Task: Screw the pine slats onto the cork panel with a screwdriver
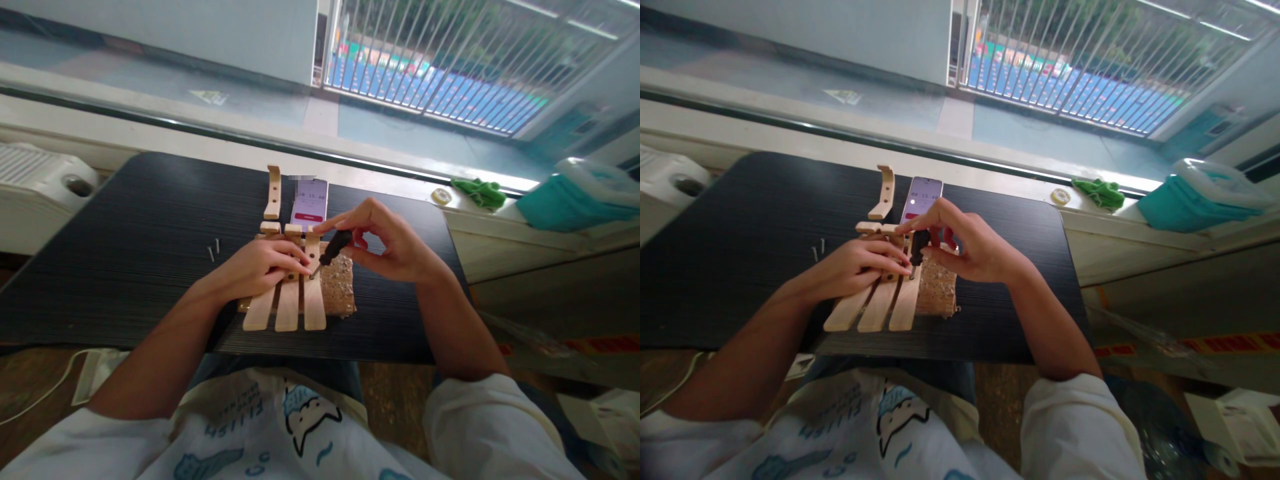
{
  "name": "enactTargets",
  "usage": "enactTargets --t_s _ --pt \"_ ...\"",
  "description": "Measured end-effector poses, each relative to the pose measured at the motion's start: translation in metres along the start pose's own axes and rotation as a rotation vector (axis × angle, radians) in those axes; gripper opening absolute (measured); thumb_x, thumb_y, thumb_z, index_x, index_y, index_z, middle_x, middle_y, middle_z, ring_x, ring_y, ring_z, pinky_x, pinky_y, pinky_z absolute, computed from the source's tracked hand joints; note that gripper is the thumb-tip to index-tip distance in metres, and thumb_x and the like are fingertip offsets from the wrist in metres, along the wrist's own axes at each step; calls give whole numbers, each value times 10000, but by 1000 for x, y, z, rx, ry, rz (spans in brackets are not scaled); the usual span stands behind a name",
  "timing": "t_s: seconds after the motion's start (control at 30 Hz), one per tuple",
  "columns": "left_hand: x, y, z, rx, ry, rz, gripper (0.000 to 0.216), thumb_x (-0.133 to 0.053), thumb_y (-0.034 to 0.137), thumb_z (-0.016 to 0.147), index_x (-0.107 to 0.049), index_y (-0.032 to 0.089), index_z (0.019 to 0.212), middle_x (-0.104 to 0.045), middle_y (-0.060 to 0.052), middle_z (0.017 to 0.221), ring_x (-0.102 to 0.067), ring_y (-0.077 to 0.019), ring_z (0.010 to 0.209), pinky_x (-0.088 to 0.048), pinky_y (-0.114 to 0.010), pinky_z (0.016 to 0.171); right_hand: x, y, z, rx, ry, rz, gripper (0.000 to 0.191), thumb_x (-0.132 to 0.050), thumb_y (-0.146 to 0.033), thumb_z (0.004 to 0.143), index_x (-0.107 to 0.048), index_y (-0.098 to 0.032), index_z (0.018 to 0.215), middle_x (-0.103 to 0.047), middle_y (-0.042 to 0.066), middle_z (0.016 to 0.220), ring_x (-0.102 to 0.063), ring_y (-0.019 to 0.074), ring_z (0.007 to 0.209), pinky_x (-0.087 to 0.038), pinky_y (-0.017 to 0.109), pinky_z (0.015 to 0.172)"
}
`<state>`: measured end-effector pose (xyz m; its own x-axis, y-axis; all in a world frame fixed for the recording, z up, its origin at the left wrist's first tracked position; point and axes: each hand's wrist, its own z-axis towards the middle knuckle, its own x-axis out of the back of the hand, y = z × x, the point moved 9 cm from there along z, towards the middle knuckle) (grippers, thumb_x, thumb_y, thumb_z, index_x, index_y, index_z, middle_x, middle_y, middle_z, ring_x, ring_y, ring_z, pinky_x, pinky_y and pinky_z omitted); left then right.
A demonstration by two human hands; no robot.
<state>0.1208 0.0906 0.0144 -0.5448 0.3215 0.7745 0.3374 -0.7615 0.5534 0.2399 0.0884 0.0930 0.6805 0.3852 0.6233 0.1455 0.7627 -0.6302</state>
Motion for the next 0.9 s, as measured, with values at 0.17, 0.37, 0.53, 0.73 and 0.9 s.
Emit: enactTargets --t_s 0.17,0.37,0.53,0.73,0.9 --pt "1 1 -1 0 4 -1 402 -448 46 839 -753 249 1006 -724 -13 1069 -659 -142 980 -493 -276 916 -2 -1 1 -9 -9 81 217 -525 -101 874 -480 -164 1076 -712 50 987 -437 34 580 -383 197 512" --pt "1 1 0 -3 7 -1 392 -456 51 844 -752 244 1012 -723 -18 1069 -659 -147 980 -495 -283 917 -2 -1 2 -56 -23 59 208 -531 -117 885 -495 -144 1088 -704 49 1002 -508 35 648 -410 190 554" --pt "0 1 0 -3 1 7 387 -453 55 852 -751 241 1014 -721 -23 1075 -657 -151 994 -490 -297 932 -2 -4 4 -53 -60 -50 215 -532 -150 906 -590 -127 1112 -709 42 967 -568 47 693 -447 195 615" --pt "2 1 0 2 6 -11 381 -463 55 849 -752 242 1012 -723 -22 1069 -659 -151 987 -493 -296 934 -1 -3 4 -62 -58 -84 242 -543 -112 890 -623 -128 1118 -726 26 961 -508 27 622 -435 179 605" --pt "1 1 0 3 10 -8 382 -461 60 850 -752 246 1014 -725 -19 1065 -659 -154 988 -496 -302 933 0 -1 4 -74 -50 -102 230 -554 -145 895 -629 -133 1112 -724 21 917 -522 33 625 -434 182 601"
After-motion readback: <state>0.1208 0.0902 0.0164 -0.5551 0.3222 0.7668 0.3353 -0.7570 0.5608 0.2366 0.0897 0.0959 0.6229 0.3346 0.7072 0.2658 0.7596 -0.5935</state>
